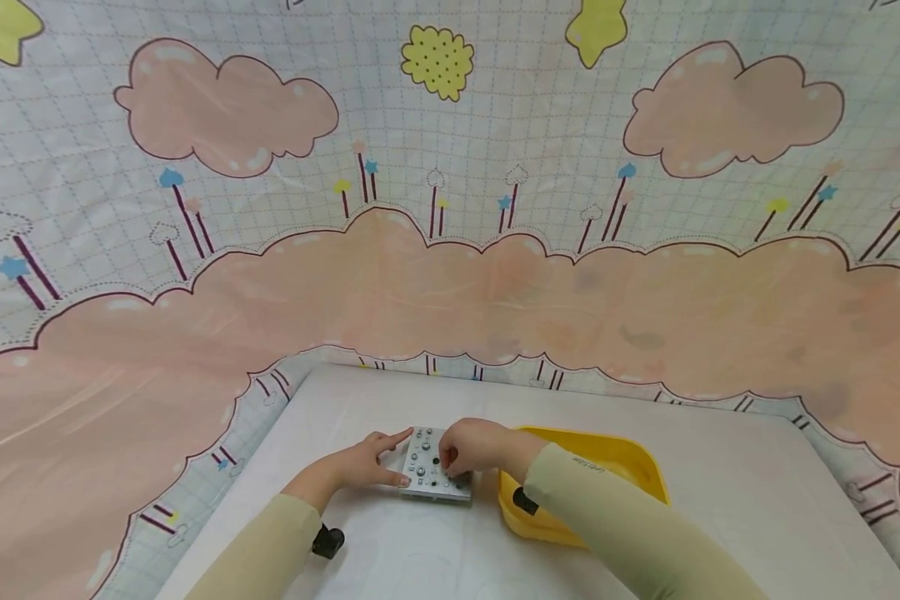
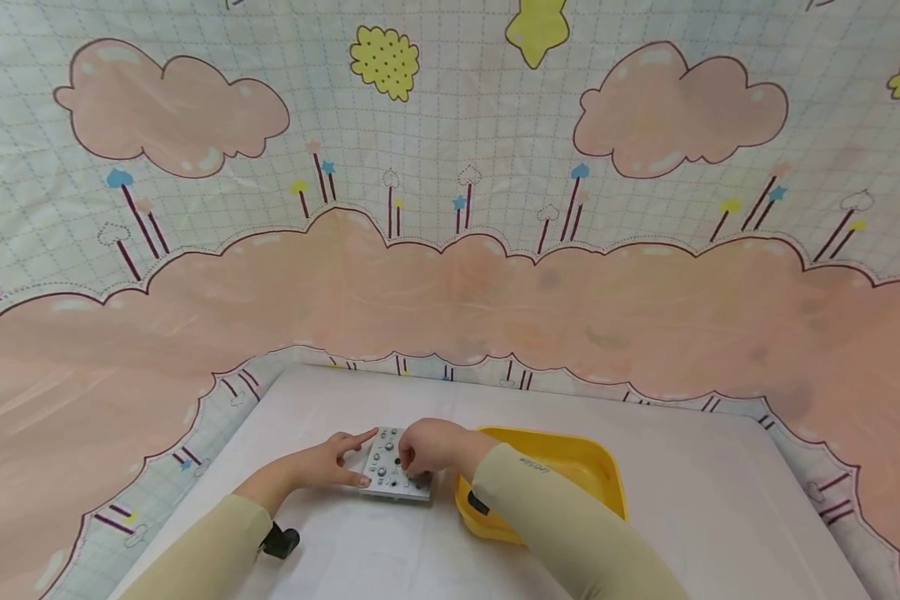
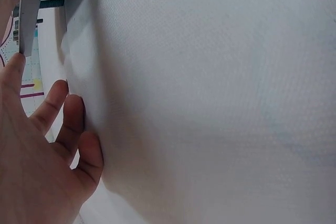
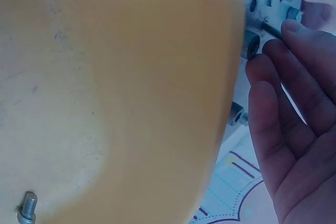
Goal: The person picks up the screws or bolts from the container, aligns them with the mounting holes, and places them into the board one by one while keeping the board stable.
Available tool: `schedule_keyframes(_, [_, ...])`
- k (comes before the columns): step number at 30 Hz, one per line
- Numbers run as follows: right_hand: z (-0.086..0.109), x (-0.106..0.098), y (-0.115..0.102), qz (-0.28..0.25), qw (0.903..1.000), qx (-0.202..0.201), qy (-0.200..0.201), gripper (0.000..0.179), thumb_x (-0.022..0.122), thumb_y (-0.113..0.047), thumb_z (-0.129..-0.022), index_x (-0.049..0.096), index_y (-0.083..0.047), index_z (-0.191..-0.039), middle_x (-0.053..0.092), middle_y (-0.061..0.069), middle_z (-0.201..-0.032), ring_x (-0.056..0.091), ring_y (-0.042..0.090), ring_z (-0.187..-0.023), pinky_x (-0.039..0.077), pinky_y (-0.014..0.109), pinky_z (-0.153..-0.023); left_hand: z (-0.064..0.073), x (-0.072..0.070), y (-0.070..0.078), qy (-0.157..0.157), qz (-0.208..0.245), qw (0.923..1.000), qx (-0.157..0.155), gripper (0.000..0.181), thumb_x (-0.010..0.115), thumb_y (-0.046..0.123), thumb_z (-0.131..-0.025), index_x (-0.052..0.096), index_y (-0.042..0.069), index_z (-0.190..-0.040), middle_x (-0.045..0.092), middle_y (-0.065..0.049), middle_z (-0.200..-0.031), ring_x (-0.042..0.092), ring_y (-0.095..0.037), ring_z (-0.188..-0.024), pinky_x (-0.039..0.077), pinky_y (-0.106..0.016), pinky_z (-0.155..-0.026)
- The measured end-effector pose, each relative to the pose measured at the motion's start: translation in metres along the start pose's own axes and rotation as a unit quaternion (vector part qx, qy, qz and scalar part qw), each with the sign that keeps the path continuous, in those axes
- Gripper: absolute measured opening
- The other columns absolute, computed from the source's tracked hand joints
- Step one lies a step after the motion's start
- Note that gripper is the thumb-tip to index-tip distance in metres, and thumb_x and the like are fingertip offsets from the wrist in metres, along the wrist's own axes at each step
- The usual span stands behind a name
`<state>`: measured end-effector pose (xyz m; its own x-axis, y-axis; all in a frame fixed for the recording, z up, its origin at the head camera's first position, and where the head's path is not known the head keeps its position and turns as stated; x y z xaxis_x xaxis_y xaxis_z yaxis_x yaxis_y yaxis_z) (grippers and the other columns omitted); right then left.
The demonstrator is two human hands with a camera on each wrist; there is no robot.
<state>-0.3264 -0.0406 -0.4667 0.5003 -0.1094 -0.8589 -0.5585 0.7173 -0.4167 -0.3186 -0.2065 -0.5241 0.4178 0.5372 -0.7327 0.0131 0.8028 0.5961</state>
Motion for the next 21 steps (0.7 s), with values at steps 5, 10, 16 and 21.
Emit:
schedule_keyframes(5, [0.001, 0.002, -0.001, 0.011, 0.9999, 0.001, -0.006, 0.01, 0.076, -0.018, -0.089, 0.072, -0.027, -0.086, 0.061, -0.011, -0.082, 0.054, 0.008, -0.081, 0.049, 0.022, -0.078, -0.002, 0.002, -0.001, -0.004, -0.001, 1.0, 0.0, 0.092, 0.082, 0.051, -0.077, 0.034, 0.037, -0.155, 0.041, -0.012, -0.146, 0.052, -0.033, -0.12, 0.04, -0.061, -0.102])
schedule_keyframes(10, [0.001, 0.003, 0.001, 0.01, 0.9999, -0.004, -0.005, 0.009, 0.076, -0.019, -0.089, 0.072, -0.028, -0.086, 0.061, -0.011, -0.081, 0.054, 0.008, -0.08, 0.048, 0.022, -0.076, -0.004, 0.001, -0.002, -0.004, 0.0, 1.0, -0.002, 0.093, 0.081, 0.052, -0.076, 0.033, 0.037, -0.155, 0.04, -0.013, -0.147, 0.052, -0.034, -0.121, 0.04, -0.061, -0.102])
schedule_keyframes(16, [0.005, -0.005, 0.007, -0.018, 0.9998, -0.01, 0.003, 0.008, 0.075, -0.02, -0.09, 0.072, -0.027, -0.089, 0.061, -0.01, -0.081, 0.054, 0.009, -0.079, 0.049, 0.022, -0.071, -0.005, 0.001, -0.003, -0.002, 0.001, 1.0, -0.005, 0.094, 0.082, 0.053, -0.075, 0.033, 0.038, -0.154, 0.039, -0.012, -0.147, 0.052, -0.033, -0.121, 0.039, -0.061, -0.103])
schedule_keyframes(21, [0.011, -0.013, 0.014, -0.04, 0.9988, -0.023, 0.018, 0.006, 0.075, -0.02, -0.09, 0.073, -0.026, -0.091, 0.061, -0.011, -0.081, 0.054, 0.009, -0.08, 0.048, 0.023, -0.071, -0.003, 0.0, -0.002, -0.002, 0.003, 1.0, -0.008, 0.094, 0.082, 0.051, -0.076, 0.034, 0.037, -0.154, 0.039, -0.013, -0.147, 0.052, -0.034, -0.121, 0.039, -0.062, -0.102])
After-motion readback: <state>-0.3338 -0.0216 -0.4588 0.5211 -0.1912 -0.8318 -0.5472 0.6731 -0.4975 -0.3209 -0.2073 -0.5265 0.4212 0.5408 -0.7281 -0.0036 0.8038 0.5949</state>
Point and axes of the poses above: each hand's wrist, its own z-axis away from the middle knuckle, its own x-axis out of the palm, y = z × x, the point moved 8 cm from there along -z, towards the middle knuckle
